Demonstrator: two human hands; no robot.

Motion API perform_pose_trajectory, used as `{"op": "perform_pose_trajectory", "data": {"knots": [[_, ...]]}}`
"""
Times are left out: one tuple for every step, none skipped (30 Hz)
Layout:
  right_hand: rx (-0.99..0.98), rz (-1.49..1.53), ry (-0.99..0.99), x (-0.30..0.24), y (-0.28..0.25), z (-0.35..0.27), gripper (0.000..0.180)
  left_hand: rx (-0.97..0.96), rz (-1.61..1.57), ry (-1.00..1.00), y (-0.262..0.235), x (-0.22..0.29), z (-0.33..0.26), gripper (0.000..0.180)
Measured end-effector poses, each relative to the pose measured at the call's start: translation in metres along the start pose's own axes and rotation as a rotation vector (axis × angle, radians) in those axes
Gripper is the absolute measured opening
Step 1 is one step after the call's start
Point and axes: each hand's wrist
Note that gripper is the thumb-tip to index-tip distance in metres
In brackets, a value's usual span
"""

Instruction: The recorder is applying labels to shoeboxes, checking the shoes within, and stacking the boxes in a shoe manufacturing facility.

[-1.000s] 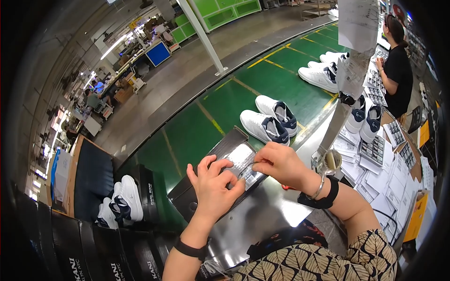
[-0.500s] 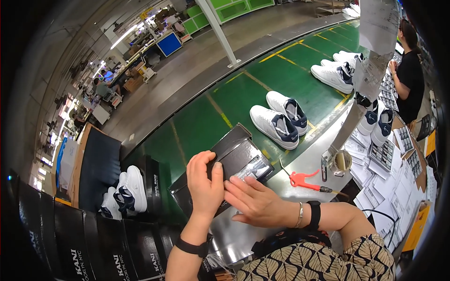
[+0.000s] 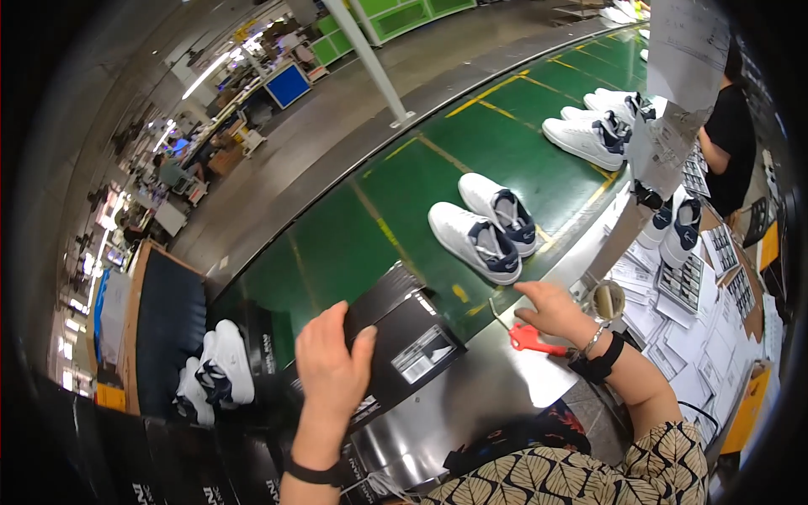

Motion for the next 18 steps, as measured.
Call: {"op": "perform_pose_trajectory", "data": {"knots": [[0.000,-0.004,0.010,0.006,0.001,-0.006,0.049,-0.029,0.017,0.034,-0.005,-0.002,0.005,0.037],[-0.045,-0.023,0.034,0.012,0.003,-0.009,0.047,-0.007,0.016,0.042,-0.004,-0.007,0.010,0.034],[-0.090,-0.041,0.058,0.017,0.003,-0.011,0.044,0.015,0.015,0.049,-0.003,-0.013,0.014,0.031],[-0.098,-0.010,0.101,0.022,0.003,-0.012,0.042,0.087,0.036,0.017,-0.001,-0.021,0.018,0.027],[-0.099,-0.010,0.107,0.028,0.004,-0.011,0.042,0.166,0.012,-0.030,0.003,-0.030,0.021,0.026],[-0.061,0.004,0.112,0.033,0.005,-0.009,0.042,0.222,0.060,-0.022,0.002,-0.035,0.024,0.025],[-0.028,0.017,0.115,0.037,0.007,-0.007,0.042,0.276,0.107,-0.017,0.002,-0.039,0.026,0.024],[-0.038,0.017,0.118,0.041,0.008,-0.001,0.042,0.330,0.155,-0.005,0.007,-0.041,0.027,0.025],[-0.027,0.020,0.097,0.043,0.008,0.008,0.043,0.323,0.155,-0.016,0.015,-0.038,0.028,0.025],[-0.023,0.024,0.070,0.046,0.010,0.017,0.043,0.266,0.175,0.052,0.025,-0.032,0.029,0.027],[-0.044,0.022,0.060,0.049,0.013,0.025,0.043,0.210,0.193,0.118,0.033,-0.025,0.032,0.029],[0.007,-0.069,0.001,0.052,0.017,0.033,0.044,0.072,0.229,0.167,0.038,-0.019,0.033,0.032],[0.056,-0.160,-0.057,0.057,0.023,0.041,0.045,-0.042,0.210,0.108,0.046,-0.016,0.033,0.031],[0.082,-0.165,-0.067,0.061,0.029,0.051,0.046,-0.070,0.062,-0.022,0.048,-0.019,0.030,0.031],[0.050,-0.170,-0.085,0.062,0.030,0.060,0.046,-0.093,-0.088,-0.157,0.048,-0.023,0.026,0.032],[0.024,-0.303,-0.108,0.065,0.032,0.069,0.047,-0.098,-0.210,-0.246,0.037,-0.021,0.030,0.032],[-0.005,-0.441,-0.130,0.069,0.033,0.076,0.048,-0.090,-0.331,-0.293,0.021,-0.015,0.038,0.024],[-0.046,-0.452,-0.150,0.074,0.031,0.081,0.048,-0.126,-0.614,-0.513,0.006,-0.012,0.040,0.018]]}}
Point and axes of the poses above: each hand's wrist, its own z-axis towards the middle knuckle, its own y-axis out of the palm, x = y × z, and after that the axes turned 14 degrees about -y, right-handed
